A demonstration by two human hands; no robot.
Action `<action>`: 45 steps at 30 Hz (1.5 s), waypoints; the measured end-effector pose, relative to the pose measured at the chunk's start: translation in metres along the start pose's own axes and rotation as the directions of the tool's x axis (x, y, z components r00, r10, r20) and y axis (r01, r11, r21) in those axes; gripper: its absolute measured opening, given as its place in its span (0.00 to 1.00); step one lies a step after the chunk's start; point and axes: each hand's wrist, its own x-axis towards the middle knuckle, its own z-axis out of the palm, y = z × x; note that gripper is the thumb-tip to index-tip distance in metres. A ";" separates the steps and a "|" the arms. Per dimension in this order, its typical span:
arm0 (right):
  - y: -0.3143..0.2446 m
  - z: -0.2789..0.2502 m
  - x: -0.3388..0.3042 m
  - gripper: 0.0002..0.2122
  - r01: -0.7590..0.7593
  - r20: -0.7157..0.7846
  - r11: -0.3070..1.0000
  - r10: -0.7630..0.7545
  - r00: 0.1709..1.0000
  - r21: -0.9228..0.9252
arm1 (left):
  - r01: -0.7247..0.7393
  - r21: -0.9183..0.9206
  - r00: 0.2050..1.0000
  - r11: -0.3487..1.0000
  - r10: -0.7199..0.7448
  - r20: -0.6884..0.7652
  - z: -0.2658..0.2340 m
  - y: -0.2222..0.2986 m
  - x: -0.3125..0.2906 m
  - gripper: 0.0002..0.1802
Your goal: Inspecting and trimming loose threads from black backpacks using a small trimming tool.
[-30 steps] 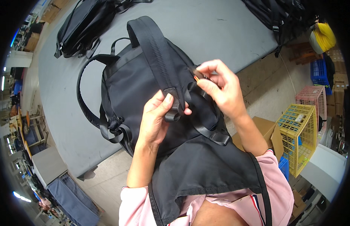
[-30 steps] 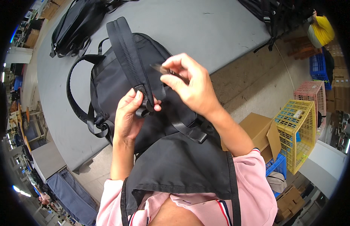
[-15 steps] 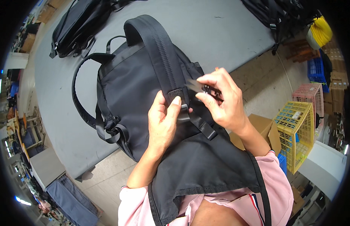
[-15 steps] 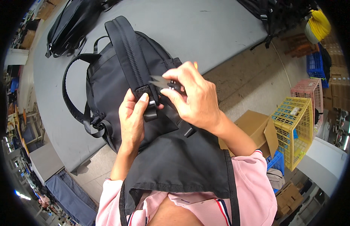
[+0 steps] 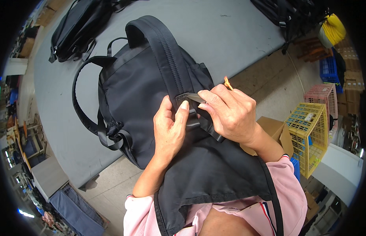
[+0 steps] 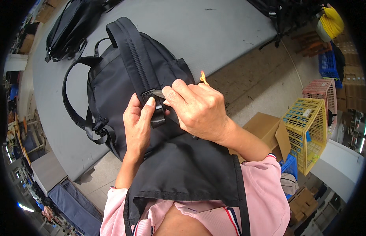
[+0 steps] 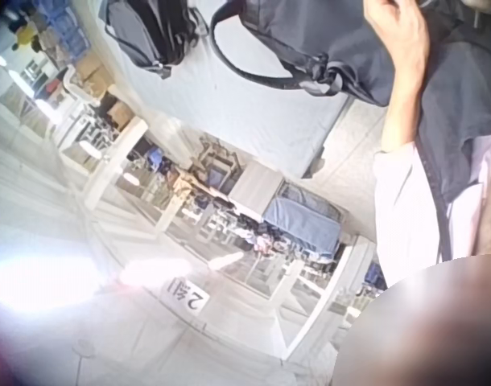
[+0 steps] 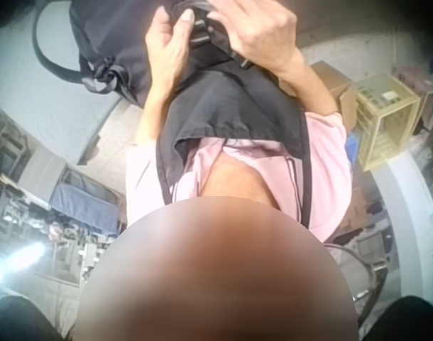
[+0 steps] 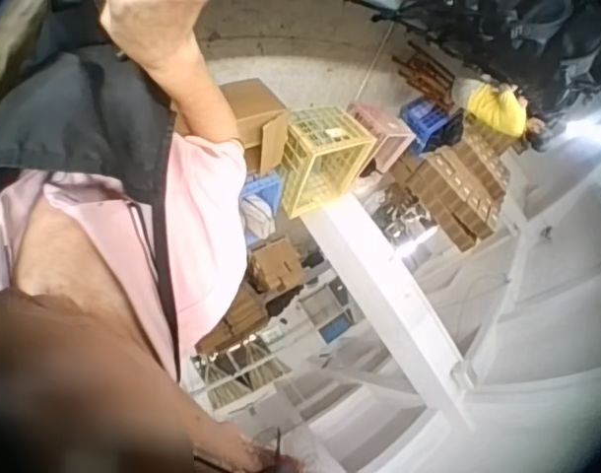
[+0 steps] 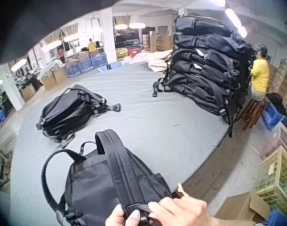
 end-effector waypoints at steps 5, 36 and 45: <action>0.007 0.005 -0.003 0.11 -0.101 0.032 0.979 0.097 0.995 0.180 | 0.042 -0.036 0.999 0.998 -0.043 -0.009 0.001 0.001 0.000 0.10; 0.033 0.043 0.027 0.15 -0.540 0.696 -0.579 0.067 0.715 0.611 | 0.527 -0.514 0.797 0.677 -0.183 0.576 -0.011 -0.018 0.007 0.23; 0.018 0.045 0.033 0.08 -0.530 0.398 0.156 0.497 0.771 0.833 | -0.655 0.738 0.530 0.161 0.795 0.297 0.004 -0.013 0.011 0.17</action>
